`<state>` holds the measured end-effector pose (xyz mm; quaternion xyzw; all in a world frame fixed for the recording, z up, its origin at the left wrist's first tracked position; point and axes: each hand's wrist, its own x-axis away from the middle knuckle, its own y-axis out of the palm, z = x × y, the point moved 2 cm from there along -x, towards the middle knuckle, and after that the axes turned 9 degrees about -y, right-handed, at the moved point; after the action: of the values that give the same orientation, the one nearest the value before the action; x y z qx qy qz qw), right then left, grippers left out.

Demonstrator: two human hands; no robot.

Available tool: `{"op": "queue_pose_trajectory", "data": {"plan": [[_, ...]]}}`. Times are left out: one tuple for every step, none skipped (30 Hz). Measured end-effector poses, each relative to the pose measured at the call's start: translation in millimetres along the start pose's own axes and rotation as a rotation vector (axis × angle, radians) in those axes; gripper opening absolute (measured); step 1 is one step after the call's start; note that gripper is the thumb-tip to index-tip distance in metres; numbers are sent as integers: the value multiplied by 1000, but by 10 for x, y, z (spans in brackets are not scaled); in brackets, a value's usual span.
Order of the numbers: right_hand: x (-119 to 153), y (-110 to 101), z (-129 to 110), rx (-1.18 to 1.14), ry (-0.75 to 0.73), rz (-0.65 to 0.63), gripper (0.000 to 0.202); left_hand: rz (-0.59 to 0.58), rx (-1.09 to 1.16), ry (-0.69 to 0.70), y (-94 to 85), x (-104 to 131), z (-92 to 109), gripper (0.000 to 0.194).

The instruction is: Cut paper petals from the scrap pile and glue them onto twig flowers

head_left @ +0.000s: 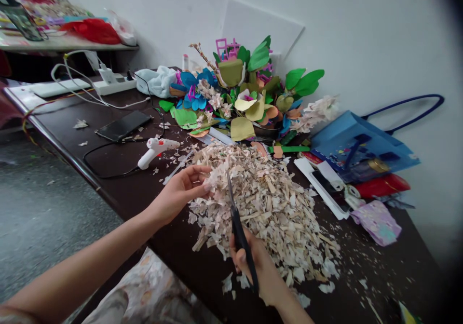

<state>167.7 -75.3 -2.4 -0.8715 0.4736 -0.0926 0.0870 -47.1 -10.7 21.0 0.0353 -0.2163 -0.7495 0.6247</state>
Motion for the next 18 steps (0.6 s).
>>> {"op": "queue_pose_trajectory", "data": {"plan": [[23,-28,6,-15,13,-6,58,-8,-14,5,13,23,7,37],[50,-53,16,-36,28,-7,59,-17,-26,9,29,48,11,37],[80,-73,30,-56,44,-3,58,-30,-36,12,48,73,11,37],[114,-89,43,-73,57,4,58,-46,-43,12,71,98,5,37],[149,-100,55,-89,64,13,59,-65,-50,9,97,122,-7,38],[183,-109,62,-105,64,26,59,-87,-59,1,125,144,-26,38],[215,-116,66,-123,60,40,59,-109,-73,-9,155,164,-50,37],[244,-122,67,-147,54,58,59,-130,-95,-19,187,183,-77,36],[267,-131,65,-175,44,87,59,-148,-123,-24,219,202,-104,34],[284,-143,63,-201,32,119,59,-161,-160,-20,252,222,-130,32],[296,-157,61,-224,18,154,58,-165,-210,-3,283,243,-153,31],[301,-172,59,-249,0,187,58,-157,-274,25,311,267,-174,29],[300,-187,58,-280,-19,214,57,-139,-354,65,335,294,-194,27],[293,-200,57,-314,-40,235,56,-112,-446,115,355,325,-214,25],[280,-209,56,-345,-58,248,55,-84,-543,170,372,360,-236,24],[261,-212,55,-370,-76,258,53,-58,-635,228,385,397,-259,25],[235,-209,53,-394,-92,264,52,-38,-715,283,396,436,-284,27],[204,-197,53,-413,-98,261,50,-24,-780,334,404,476,-308,28]]}}
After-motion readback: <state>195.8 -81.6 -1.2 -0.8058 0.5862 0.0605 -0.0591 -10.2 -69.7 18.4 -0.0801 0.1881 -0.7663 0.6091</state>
